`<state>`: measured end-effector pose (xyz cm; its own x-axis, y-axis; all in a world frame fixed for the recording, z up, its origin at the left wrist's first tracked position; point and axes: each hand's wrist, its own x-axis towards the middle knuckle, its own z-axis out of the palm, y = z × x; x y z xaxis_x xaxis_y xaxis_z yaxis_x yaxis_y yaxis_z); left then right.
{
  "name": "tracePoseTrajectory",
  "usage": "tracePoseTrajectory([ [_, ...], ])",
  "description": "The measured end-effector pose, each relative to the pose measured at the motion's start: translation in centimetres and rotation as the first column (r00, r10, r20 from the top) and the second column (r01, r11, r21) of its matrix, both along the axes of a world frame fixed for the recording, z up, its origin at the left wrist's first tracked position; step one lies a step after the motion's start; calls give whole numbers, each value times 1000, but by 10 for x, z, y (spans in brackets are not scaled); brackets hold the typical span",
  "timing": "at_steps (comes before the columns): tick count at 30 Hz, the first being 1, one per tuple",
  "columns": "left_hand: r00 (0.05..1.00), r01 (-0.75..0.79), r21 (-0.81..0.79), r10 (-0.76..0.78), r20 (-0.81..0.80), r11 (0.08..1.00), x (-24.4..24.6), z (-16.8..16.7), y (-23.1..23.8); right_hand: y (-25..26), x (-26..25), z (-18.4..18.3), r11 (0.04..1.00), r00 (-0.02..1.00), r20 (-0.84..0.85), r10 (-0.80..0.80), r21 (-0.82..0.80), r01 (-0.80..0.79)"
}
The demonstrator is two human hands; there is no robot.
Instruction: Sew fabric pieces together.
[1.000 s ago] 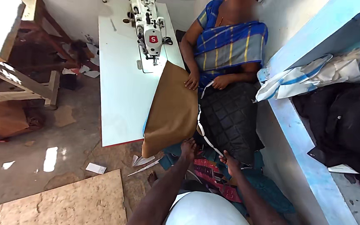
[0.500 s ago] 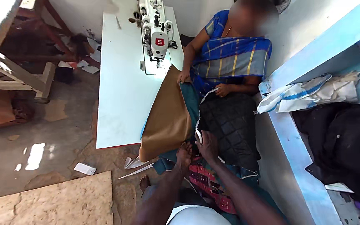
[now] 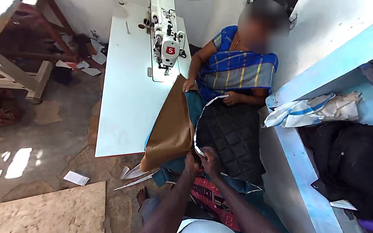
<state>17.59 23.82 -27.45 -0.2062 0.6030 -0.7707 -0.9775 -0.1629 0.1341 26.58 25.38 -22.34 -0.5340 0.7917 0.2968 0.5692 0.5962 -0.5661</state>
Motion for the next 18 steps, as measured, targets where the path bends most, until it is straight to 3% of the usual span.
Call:
tracePoseTrajectory([
  [3,996,-88,-12,88,3,996,1,0,-1,1,2,-7,997,995,73,75,-6,-75],
  [9,969,-197,5,196,-151,980,11,-9,-7,1,-6,-14,977,954,225,196,34,-209],
  [12,979,-129,-15,125,-162,992,6,-17,-12,3,-7,-13,979,946,266,183,34,-199],
  [18,970,28,-213,-78,-232,977,-3,-9,-24,5,-2,-20,962,909,329,257,2,-273],
])
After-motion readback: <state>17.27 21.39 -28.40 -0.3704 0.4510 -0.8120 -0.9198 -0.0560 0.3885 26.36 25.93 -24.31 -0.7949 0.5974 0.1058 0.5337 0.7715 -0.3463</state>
